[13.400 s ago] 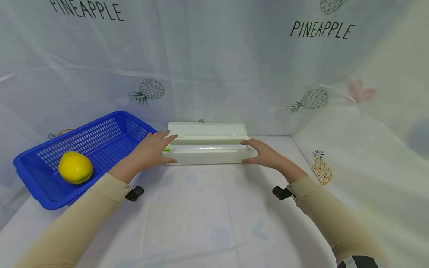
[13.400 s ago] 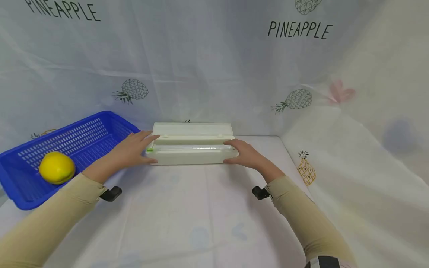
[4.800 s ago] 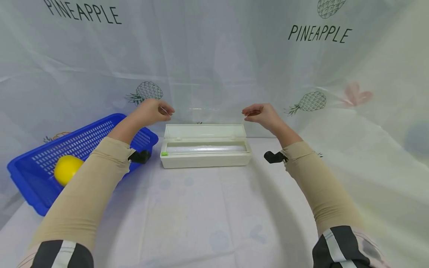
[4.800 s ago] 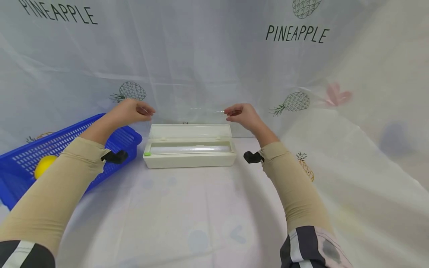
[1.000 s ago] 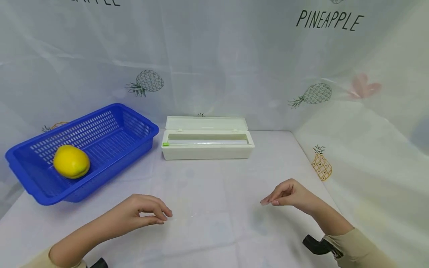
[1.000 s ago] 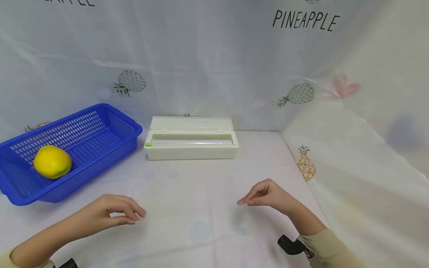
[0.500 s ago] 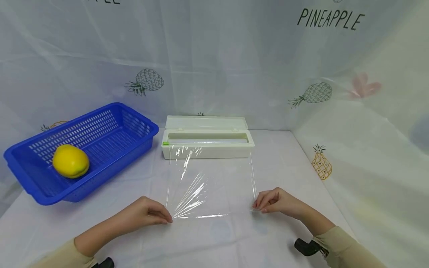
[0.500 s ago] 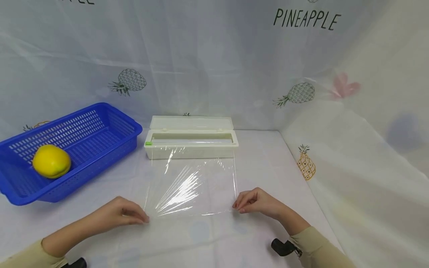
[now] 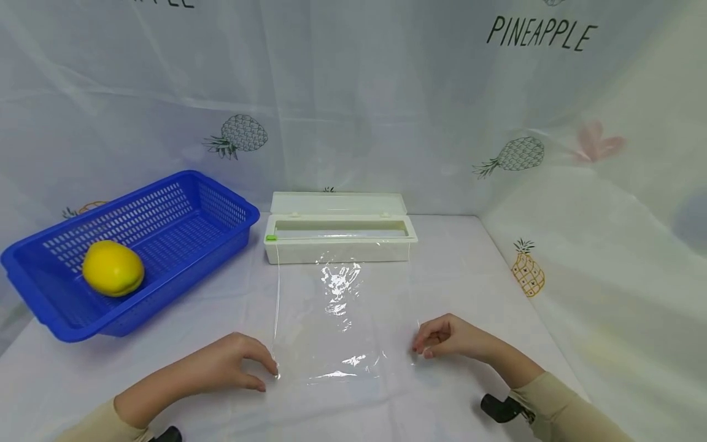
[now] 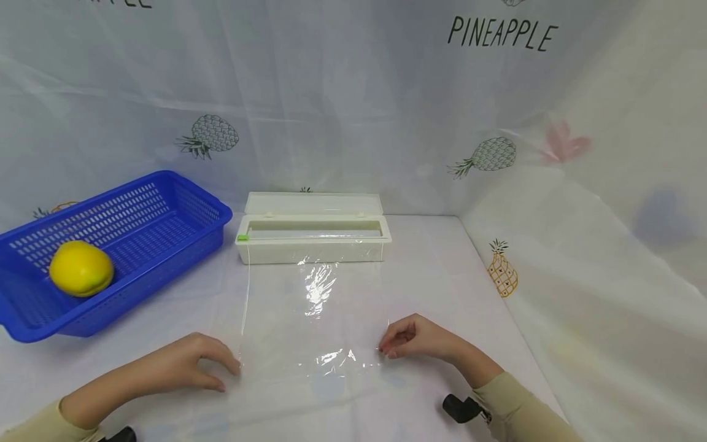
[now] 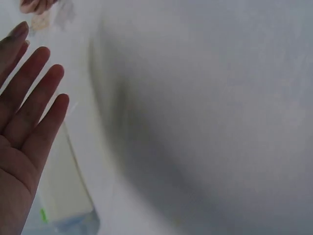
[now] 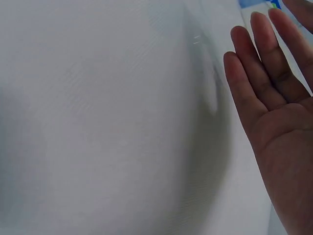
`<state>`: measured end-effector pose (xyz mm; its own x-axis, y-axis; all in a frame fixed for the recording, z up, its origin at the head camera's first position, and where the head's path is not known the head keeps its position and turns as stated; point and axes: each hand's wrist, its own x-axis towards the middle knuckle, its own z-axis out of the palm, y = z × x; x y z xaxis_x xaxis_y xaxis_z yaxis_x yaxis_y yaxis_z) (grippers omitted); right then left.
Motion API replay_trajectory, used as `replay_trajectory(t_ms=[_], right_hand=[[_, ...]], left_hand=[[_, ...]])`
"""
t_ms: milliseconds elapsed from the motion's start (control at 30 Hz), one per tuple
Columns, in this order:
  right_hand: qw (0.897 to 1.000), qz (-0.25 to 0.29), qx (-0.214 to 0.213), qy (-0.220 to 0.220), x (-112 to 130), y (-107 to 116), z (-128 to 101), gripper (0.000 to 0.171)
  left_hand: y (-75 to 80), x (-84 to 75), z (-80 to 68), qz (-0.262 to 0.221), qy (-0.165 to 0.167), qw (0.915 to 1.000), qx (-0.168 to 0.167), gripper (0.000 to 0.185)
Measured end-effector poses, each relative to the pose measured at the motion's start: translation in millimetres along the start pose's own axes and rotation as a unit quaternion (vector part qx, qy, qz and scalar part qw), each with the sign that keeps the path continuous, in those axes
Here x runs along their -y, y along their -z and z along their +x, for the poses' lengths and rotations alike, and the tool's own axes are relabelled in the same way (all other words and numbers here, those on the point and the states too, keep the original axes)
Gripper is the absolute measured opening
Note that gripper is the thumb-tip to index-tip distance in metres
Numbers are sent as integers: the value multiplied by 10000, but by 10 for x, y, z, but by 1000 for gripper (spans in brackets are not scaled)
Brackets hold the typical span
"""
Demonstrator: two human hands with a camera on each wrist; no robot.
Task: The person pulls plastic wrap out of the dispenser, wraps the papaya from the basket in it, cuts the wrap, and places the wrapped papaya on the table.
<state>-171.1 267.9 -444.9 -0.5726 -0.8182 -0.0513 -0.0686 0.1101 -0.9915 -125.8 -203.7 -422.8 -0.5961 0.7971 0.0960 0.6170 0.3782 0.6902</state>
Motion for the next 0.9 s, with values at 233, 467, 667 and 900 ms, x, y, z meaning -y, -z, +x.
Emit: replay_trajectory(t_ms=[233,467,667,900], right_hand=[[9982,-584,-142,77,274,74,132,33],[9902,-1205,-201,670,576,161,408,32],[9886,-1315,-141,714,749,153,656,33],[9898,-1310,-148,548,879,140,954,34]], left_hand=[[505,-193,-65,726,561,9958,13,30],[1084,-304,-159,1807,828,9786,-526,40],[1546,-128,-391,2805,753,9469,-1381,45],[1985,209,-571,2352,2226,9426,-819,51]])
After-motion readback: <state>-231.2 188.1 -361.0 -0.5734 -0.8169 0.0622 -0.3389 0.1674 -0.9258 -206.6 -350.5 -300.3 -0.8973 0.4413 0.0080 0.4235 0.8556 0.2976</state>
